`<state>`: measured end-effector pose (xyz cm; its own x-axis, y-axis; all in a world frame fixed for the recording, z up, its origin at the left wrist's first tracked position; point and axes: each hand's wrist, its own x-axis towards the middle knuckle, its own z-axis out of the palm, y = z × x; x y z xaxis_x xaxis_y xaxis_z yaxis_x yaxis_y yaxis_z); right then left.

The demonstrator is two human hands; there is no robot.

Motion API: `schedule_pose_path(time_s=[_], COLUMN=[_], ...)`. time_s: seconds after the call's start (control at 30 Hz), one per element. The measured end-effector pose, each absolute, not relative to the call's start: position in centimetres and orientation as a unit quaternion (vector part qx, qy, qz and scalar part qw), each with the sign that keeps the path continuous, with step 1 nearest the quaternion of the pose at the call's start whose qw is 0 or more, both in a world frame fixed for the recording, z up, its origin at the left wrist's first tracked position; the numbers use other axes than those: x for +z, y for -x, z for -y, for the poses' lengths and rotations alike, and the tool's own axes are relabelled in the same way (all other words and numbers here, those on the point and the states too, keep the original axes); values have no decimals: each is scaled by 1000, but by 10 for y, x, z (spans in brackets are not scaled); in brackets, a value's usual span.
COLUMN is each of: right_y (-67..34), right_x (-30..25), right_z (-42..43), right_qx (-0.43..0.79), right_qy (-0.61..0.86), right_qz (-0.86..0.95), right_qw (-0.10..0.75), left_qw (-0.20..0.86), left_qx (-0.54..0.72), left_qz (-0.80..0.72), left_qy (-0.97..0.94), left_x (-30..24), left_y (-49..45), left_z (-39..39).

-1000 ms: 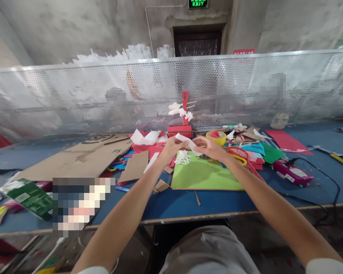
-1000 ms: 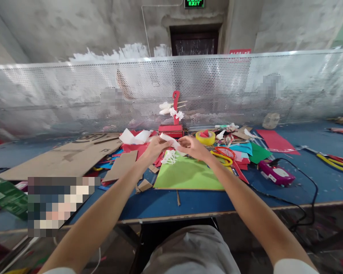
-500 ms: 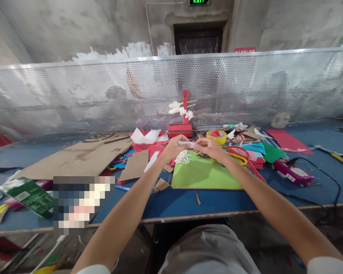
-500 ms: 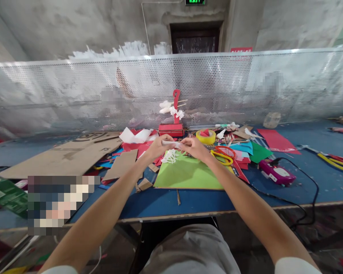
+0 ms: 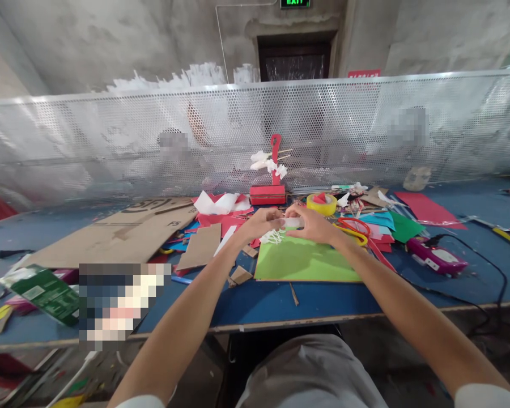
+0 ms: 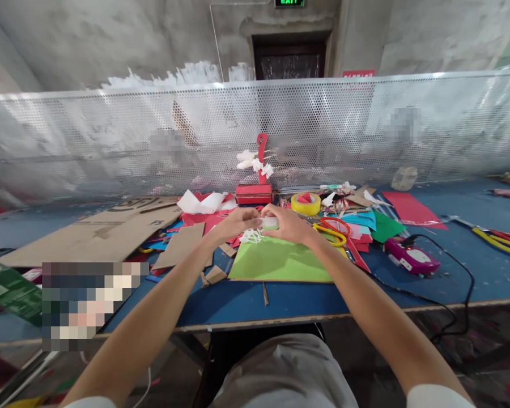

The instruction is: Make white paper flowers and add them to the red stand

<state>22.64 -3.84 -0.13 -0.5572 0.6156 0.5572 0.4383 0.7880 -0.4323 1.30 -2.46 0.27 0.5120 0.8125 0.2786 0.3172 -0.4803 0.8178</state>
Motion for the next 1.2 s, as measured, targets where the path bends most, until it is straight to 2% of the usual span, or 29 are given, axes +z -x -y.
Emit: schedule_pose_path(time_s=[0.17,0.43,0.73,1.2], right_y=[-224,-232,-230,-231], right_x=[-6,-1,1,3], right_z=[33,32,36,36], right_qx=[23,21,97,251], right_qy=[269,237,245,307], right_qz=[896,898,882,808], right_qw=[353,370,392,436], left_qw=[446,451,444,416], left_qx=[324,315,297,377], left_qz=[-359,-373,-349,-270], left_qy=[-753,-748,-770,-782], left_x=[6,6,7,2], left_y=[-12,-14,-18,-23], left_z=[28,28,32,30])
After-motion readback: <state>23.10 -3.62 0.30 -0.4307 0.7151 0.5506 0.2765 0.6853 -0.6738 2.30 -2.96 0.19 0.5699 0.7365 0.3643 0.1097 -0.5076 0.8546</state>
